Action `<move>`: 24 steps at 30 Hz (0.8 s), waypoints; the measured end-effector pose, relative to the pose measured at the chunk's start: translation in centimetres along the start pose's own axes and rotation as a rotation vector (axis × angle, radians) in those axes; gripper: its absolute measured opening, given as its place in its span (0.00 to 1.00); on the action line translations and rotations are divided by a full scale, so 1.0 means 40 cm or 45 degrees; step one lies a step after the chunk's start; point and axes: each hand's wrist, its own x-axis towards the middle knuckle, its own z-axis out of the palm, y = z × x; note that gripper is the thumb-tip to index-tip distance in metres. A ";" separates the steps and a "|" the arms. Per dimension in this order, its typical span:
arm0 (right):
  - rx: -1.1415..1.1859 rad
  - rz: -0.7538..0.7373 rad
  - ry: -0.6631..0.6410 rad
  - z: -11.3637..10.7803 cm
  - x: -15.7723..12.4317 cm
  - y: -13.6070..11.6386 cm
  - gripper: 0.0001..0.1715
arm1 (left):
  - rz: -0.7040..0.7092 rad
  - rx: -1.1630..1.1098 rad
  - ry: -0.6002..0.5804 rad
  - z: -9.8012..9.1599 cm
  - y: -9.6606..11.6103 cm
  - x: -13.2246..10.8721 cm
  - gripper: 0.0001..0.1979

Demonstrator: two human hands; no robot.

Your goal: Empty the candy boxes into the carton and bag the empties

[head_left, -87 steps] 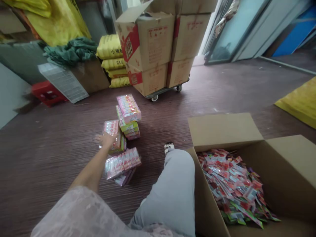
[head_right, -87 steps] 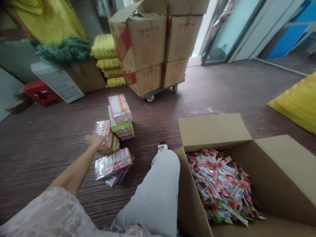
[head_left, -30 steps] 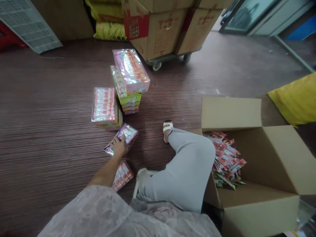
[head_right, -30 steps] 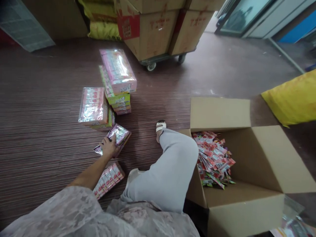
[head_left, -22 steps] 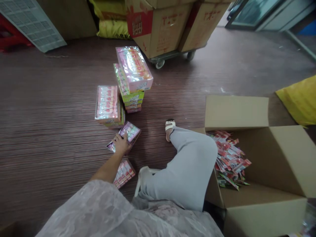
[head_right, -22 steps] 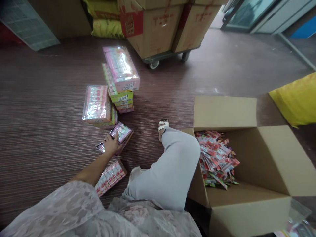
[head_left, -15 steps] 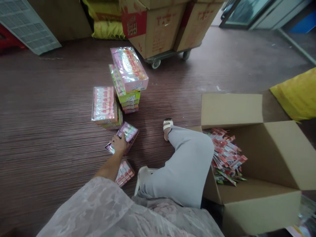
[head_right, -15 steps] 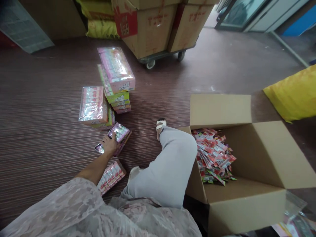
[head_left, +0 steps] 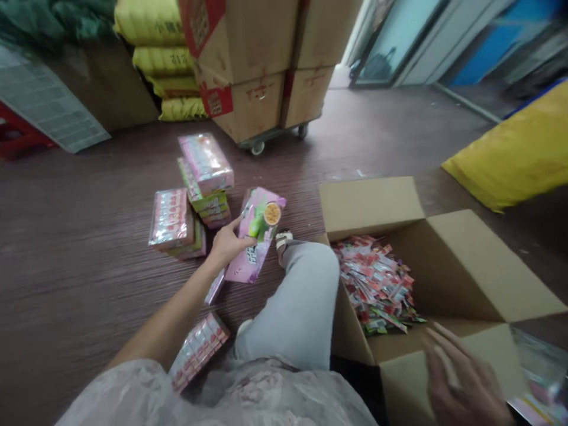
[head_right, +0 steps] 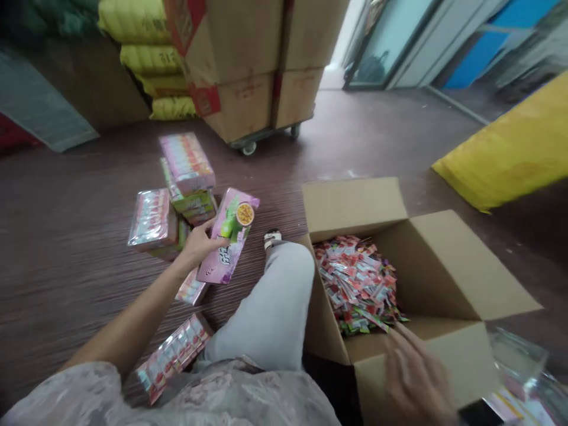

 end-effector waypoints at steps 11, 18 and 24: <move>-0.417 -0.472 -0.292 -0.014 0.248 0.004 0.08 | 1.027 0.317 -0.753 0.275 0.607 -0.125 0.41; -0.408 -0.349 -0.557 -0.006 0.114 0.146 0.11 | 0.707 0.109 -1.116 0.509 0.617 -0.100 0.35; 0.005 -0.215 -0.404 -0.019 0.046 0.194 0.23 | -0.031 -0.292 -1.698 0.629 0.517 -0.030 0.10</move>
